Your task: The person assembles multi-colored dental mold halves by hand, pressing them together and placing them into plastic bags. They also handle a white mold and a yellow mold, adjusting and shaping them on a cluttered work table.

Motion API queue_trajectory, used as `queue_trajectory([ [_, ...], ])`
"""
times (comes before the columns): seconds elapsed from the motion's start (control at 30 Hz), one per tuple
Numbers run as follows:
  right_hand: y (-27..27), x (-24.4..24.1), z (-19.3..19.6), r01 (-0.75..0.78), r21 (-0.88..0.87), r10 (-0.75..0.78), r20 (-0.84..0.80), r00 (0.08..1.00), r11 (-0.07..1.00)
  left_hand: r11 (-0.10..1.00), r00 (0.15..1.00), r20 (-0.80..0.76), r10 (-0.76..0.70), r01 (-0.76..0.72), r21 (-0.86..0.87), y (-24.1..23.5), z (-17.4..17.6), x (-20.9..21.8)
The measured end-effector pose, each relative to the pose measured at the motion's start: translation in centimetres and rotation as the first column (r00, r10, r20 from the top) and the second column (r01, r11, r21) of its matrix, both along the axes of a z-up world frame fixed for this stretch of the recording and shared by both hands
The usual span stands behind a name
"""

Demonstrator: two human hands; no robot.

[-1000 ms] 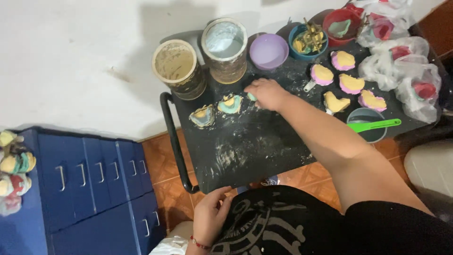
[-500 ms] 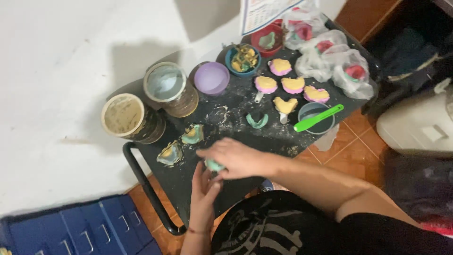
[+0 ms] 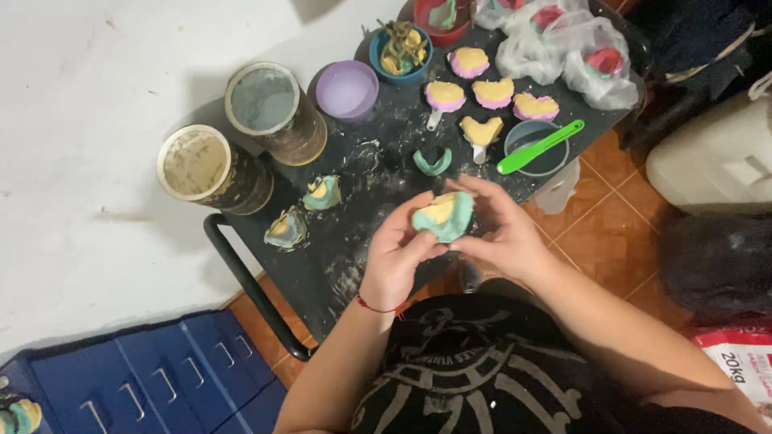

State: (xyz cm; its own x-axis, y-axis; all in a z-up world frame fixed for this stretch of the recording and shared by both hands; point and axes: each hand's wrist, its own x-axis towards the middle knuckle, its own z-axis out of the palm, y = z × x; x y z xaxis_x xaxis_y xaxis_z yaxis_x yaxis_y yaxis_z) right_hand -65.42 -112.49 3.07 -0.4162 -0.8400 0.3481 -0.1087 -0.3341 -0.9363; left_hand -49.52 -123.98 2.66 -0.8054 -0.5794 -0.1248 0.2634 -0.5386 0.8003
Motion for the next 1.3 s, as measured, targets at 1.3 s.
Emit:
queue_trajectory([
  [1.3, 13.1, -39.5, -9.0, 0.429, 0.069, -0.408, 0.473, 0.781, 0.901, 0.438, 0.772, 0.515, 0.371, 0.344, -0.831, -12.3, -8.9, -46.9],
])
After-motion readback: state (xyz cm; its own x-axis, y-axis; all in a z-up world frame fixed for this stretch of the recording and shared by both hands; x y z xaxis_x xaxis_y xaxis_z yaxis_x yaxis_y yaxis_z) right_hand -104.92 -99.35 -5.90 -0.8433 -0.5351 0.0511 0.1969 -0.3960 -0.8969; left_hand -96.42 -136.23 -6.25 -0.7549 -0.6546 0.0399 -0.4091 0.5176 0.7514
